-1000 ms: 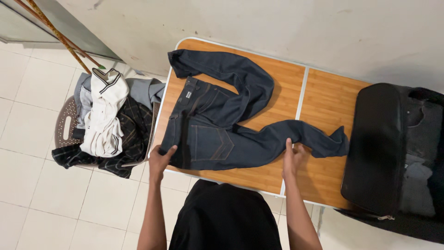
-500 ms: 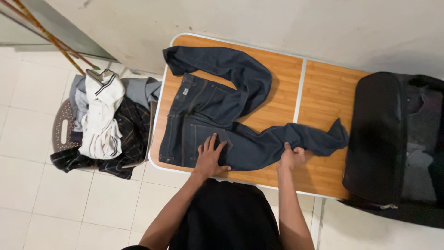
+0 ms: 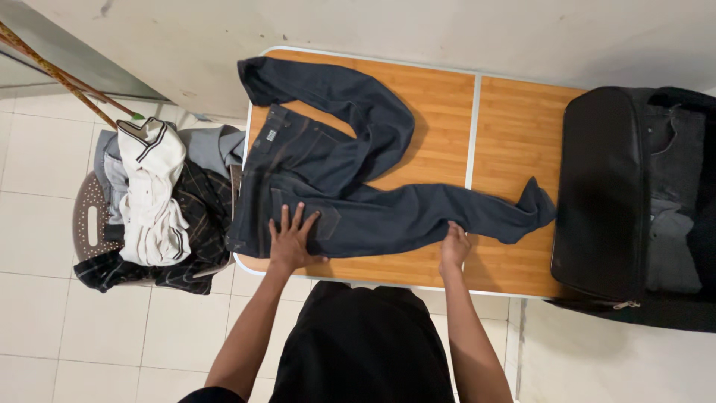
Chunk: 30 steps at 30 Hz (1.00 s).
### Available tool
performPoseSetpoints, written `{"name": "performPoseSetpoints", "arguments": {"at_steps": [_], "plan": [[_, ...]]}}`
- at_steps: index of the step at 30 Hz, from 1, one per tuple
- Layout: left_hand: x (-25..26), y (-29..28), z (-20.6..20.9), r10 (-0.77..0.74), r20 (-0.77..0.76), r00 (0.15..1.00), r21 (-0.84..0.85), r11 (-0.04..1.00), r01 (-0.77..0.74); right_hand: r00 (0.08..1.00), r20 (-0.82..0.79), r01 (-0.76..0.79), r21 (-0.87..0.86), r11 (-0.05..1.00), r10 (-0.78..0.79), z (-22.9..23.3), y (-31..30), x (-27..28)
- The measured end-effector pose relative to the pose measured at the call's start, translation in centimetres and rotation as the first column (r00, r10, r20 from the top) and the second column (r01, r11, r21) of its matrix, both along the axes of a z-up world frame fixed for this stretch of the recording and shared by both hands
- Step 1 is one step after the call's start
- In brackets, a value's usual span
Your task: The person folds a pair of jeans on a table by hand and places them into a storage bag.
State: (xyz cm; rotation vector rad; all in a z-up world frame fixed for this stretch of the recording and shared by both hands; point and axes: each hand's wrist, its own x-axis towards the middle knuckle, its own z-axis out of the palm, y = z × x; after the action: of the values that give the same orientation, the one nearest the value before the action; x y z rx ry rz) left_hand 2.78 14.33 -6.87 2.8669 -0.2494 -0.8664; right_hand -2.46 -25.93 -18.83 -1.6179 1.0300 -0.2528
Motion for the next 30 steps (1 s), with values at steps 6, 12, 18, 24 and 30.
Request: {"name": "performPoseSetpoints", "arguments": {"at_steps": [6, 12, 18, 24, 30], "plan": [[0.6, -0.2, 1.2, 0.041, -0.014, 0.999, 0.034, 0.999, -0.04, 0.991, 0.128, -0.009, -0.283, 0.959, 0.047, -0.6, 0.9, -0.8], [-3.5, -3.4, -4.9, -0.148, 0.32, 0.936, -0.275, 0.931, 0.241, 0.964, 0.156, 0.219, 0.0, 0.976, -0.216, 1.4, 0.4, -1.3], [-4.7, -1.9, -8.3, -0.16, 0.414, 0.896, -0.44, 0.827, 0.351, 0.879, 0.248, 0.331, 0.296, 0.896, -0.407, 3.4, 0.2, -6.4], [-4.3, -4.4, -3.2, -0.178, 0.265, 0.948, -0.396, 0.876, 0.275, 0.934, -0.118, 0.33, 0.65, 0.685, -0.338, 0.8, -4.5, -8.4], [-5.3, -13.8, -3.9, -0.367, 0.397, 0.841, -0.375, 0.772, 0.513, 0.959, -0.078, 0.277, 0.444, 0.852, -0.271, 1.0, -7.6, -6.4]]}}
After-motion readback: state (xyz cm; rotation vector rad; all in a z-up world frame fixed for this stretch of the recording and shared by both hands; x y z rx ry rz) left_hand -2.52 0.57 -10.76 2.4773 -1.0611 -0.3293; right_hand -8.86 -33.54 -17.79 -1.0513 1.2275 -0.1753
